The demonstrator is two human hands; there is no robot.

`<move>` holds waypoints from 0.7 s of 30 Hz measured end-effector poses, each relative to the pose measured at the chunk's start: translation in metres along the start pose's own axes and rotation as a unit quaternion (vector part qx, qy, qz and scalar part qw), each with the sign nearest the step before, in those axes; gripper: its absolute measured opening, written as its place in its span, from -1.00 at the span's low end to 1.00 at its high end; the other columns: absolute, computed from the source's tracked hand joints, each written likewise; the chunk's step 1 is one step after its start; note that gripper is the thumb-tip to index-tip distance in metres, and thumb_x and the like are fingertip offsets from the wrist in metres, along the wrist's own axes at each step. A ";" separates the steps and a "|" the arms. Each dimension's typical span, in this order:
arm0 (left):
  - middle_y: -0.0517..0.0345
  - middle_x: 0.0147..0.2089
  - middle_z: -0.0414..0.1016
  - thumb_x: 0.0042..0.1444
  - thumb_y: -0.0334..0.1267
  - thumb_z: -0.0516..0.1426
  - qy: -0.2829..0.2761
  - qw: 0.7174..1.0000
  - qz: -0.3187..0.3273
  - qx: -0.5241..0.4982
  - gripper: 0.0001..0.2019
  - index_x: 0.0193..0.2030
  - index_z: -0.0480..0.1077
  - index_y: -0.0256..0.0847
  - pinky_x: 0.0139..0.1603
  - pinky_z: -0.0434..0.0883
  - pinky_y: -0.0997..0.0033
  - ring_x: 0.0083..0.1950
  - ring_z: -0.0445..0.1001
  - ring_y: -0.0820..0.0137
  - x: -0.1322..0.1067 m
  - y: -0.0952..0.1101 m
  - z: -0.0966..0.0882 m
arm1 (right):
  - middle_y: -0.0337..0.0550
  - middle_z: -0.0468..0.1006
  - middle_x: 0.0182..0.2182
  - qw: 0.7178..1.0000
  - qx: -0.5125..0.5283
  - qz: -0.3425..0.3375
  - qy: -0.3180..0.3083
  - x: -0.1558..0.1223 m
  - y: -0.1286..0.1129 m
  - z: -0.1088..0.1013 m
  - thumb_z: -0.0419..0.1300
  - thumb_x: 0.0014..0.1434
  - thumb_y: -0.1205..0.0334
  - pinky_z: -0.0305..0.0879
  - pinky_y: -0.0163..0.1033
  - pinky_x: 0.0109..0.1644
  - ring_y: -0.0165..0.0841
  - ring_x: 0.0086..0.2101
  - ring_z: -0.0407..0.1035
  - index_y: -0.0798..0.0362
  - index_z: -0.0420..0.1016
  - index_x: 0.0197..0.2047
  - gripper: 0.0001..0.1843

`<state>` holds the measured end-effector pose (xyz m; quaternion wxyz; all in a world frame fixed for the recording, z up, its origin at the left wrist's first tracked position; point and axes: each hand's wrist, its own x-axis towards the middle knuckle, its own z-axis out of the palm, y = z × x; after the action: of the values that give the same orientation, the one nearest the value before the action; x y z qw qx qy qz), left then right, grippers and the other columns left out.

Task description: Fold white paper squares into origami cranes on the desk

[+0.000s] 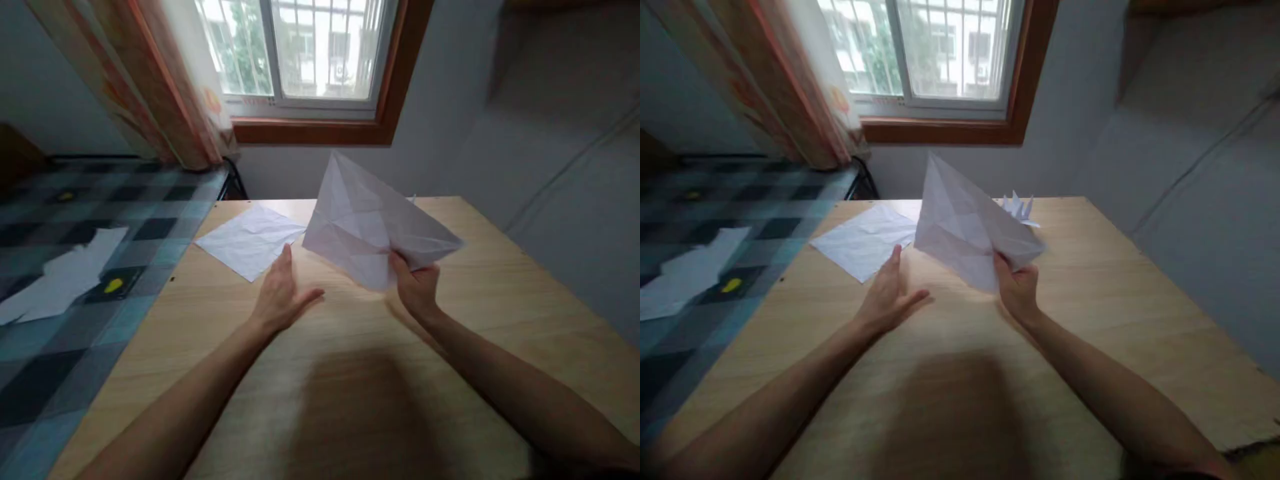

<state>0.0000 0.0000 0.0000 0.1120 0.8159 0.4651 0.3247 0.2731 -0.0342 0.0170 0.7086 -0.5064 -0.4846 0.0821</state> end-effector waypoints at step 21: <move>0.06 0.09 0.59 0.21 -0.29 0.09 -0.152 0.978 0.141 -0.027 -0.75 -0.07 0.56 -0.12 0.27 0.36 0.03 0.27 0.43 0.17 0.011 -0.011 -0.021 | 0.09 0.62 -0.02 0.841 -0.044 -0.159 -0.515 0.025 0.040 -0.026 0.29 0.14 0.20 0.39 0.06 0.14 -0.11 0.04 0.48 0.03 0.63 -0.09 -0.74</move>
<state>-0.0170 0.0129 0.0151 0.1561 0.9099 0.3138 0.2219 0.3210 -0.0161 -0.0004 0.3371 -0.3375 -0.8567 0.1964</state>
